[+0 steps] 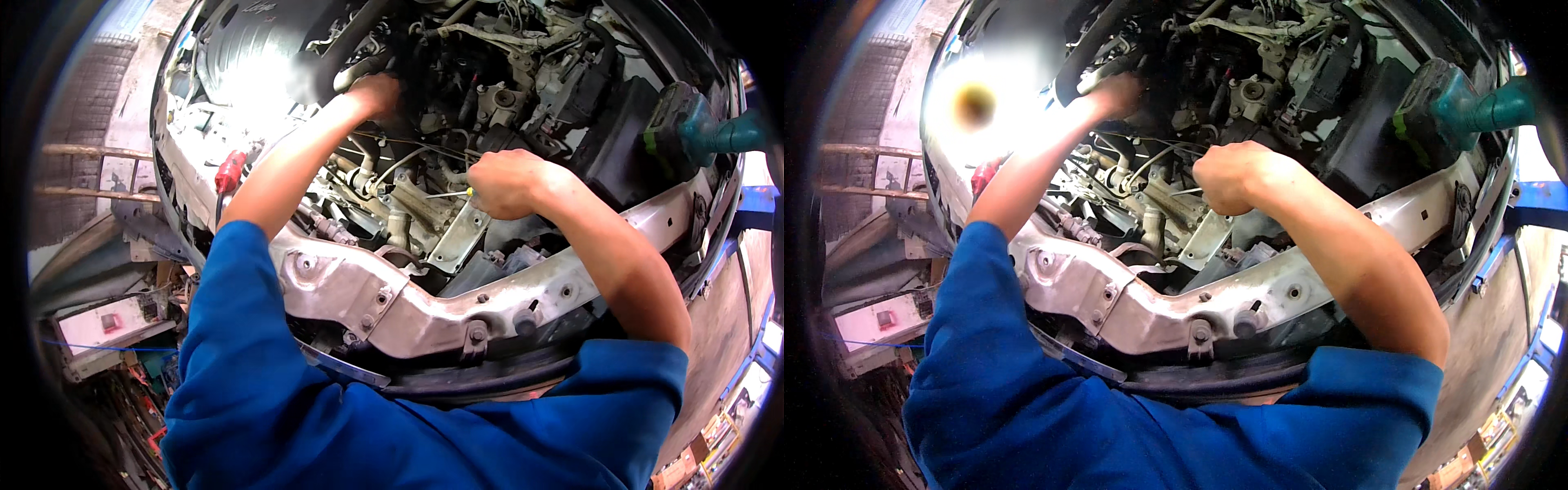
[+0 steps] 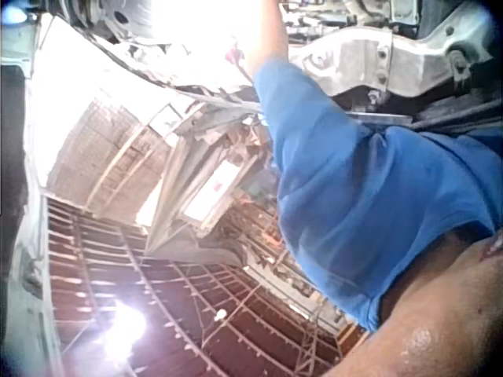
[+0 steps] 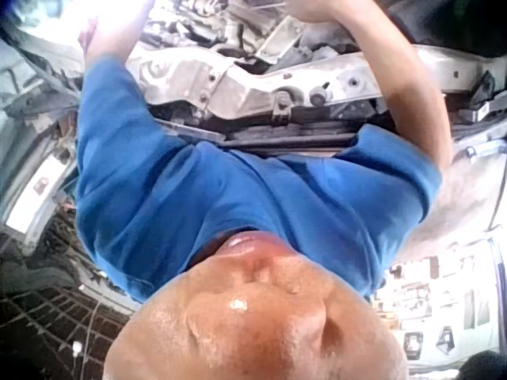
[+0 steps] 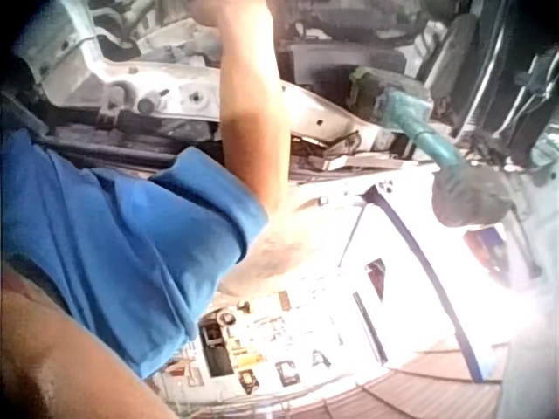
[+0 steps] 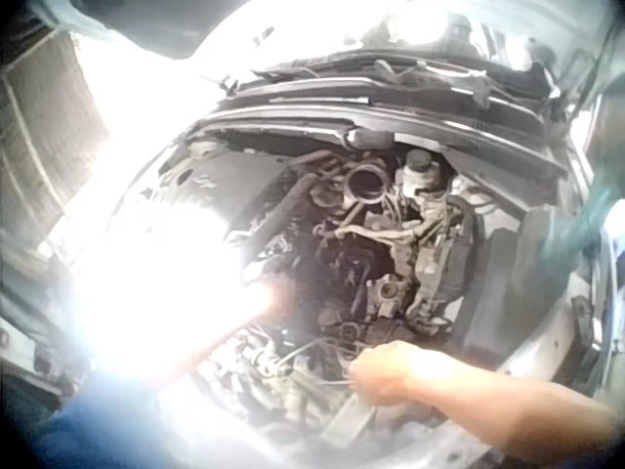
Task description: The person uses a wrench and a screwdriver to loosen and manipulate various parts and wires within a car's engine bay.
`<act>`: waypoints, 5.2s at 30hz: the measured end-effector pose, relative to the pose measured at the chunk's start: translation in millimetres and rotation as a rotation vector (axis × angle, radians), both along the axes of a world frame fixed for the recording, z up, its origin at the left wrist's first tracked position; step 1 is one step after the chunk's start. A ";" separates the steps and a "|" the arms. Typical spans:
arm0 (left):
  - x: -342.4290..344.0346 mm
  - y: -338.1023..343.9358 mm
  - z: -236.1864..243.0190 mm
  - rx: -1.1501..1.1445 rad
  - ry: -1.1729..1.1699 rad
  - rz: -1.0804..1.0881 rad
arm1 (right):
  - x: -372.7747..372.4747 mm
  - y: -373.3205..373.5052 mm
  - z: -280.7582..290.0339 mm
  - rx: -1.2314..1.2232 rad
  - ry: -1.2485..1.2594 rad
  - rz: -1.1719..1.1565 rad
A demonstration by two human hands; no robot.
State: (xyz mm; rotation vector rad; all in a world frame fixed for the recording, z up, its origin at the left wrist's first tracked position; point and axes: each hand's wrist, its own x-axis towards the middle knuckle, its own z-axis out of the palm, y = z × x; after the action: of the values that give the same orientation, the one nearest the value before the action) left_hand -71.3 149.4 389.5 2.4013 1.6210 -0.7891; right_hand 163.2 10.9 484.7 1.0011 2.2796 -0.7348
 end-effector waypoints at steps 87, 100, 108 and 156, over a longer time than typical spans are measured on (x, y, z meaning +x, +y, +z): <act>-63.8 -83.7 31.2 -0.060 -0.151 -0.151 | -10.4 -0.8 -20.5 0.186 0.018 -0.162; -96.4 -135.5 66.2 0.238 -0.150 -0.213 | -12.2 -3.4 -13.0 0.194 0.023 -0.142; -62.6 -113.2 -62.7 -0.746 0.458 -0.599 | -13.2 -5.1 -8.9 0.097 -0.064 -0.071; -15.6 -45.2 -117.9 0.075 0.141 -0.332 | 5.7 -0.9 -7.5 0.096 0.059 -0.087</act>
State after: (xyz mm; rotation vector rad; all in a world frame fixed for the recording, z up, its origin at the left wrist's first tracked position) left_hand -86.9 104.2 271.6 2.7695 1.3318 -0.9857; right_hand 168.9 10.1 477.2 1.1433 2.3537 -0.7040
